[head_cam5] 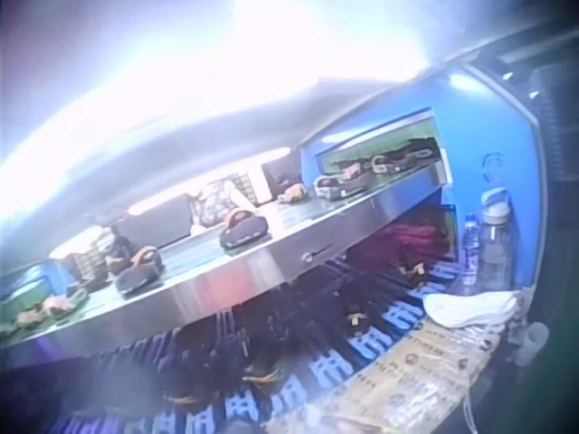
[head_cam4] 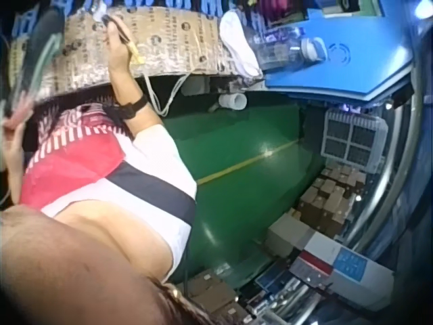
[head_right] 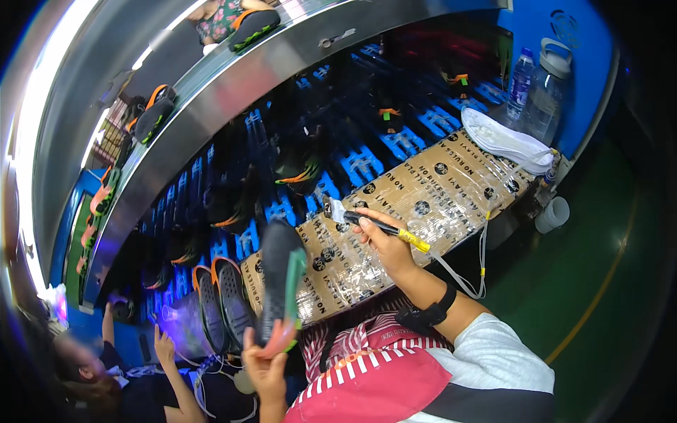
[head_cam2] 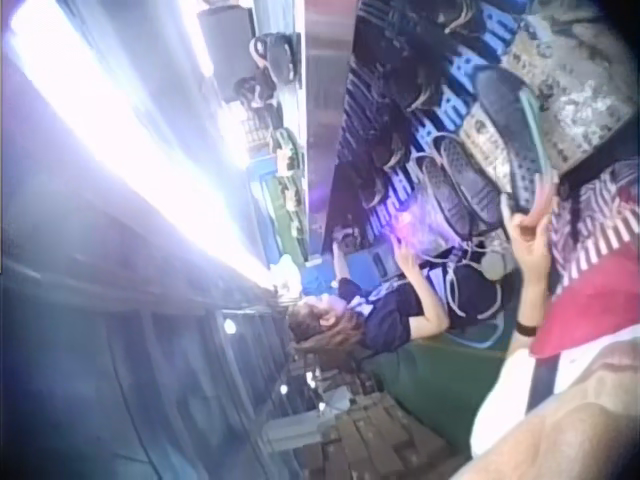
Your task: The person is applying adhesive to the soles of shoes using a brush connected to a glue supply line.
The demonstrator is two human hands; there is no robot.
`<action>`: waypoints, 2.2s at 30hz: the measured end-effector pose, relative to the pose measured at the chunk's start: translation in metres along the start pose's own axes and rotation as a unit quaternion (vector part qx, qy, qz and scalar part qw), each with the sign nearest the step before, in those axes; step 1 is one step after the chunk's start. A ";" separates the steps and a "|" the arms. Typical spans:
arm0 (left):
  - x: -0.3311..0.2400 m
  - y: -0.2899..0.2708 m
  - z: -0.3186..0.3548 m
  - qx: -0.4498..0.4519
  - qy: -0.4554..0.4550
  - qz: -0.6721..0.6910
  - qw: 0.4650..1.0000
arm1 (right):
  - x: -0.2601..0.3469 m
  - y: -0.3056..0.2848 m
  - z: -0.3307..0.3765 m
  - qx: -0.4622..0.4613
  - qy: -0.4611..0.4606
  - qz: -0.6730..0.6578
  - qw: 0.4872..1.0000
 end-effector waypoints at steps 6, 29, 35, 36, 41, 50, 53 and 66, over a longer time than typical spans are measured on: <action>0.068 0.004 0.022 0.022 -0.189 0.239 0.952 | -0.009 0.014 0.007 0.082 0.006 0.025 0.996; 0.091 0.081 -0.044 0.157 -0.305 0.538 0.770 | 0.025 0.076 0.049 0.252 0.021 0.114 0.961; 0.091 0.081 -0.042 0.167 -0.243 0.589 0.752 | 0.049 0.129 0.071 0.366 -0.191 0.193 0.890; 0.097 0.080 -0.040 0.141 -0.253 0.582 0.760 | 0.055 0.134 0.072 0.341 -0.243 0.184 0.889; 0.086 0.089 -0.029 0.218 -0.217 0.526 0.793 | 0.067 0.156 0.068 0.265 -0.400 0.300 0.824; 0.093 0.082 -0.026 0.211 -0.242 0.552 0.769 | 0.045 0.186 0.107 0.445 -0.399 0.224 0.770; 0.086 0.076 -0.027 0.205 -0.217 0.560 0.773 | 0.057 0.179 0.098 0.379 -0.375 0.213 0.819; 0.068 0.067 -0.033 0.189 -0.197 0.560 0.782 | 0.051 0.183 0.108 0.422 -0.347 0.263 0.796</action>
Point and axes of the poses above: each hand's wrist, its own z-axis away from the middle knuckle, its own y-axis out of the palm, x = y × z, the point moved 8 cm from there along -z, towards the middle knuckle, and after that the axes turned 6 degrees about -y, right-handed, at the moved point
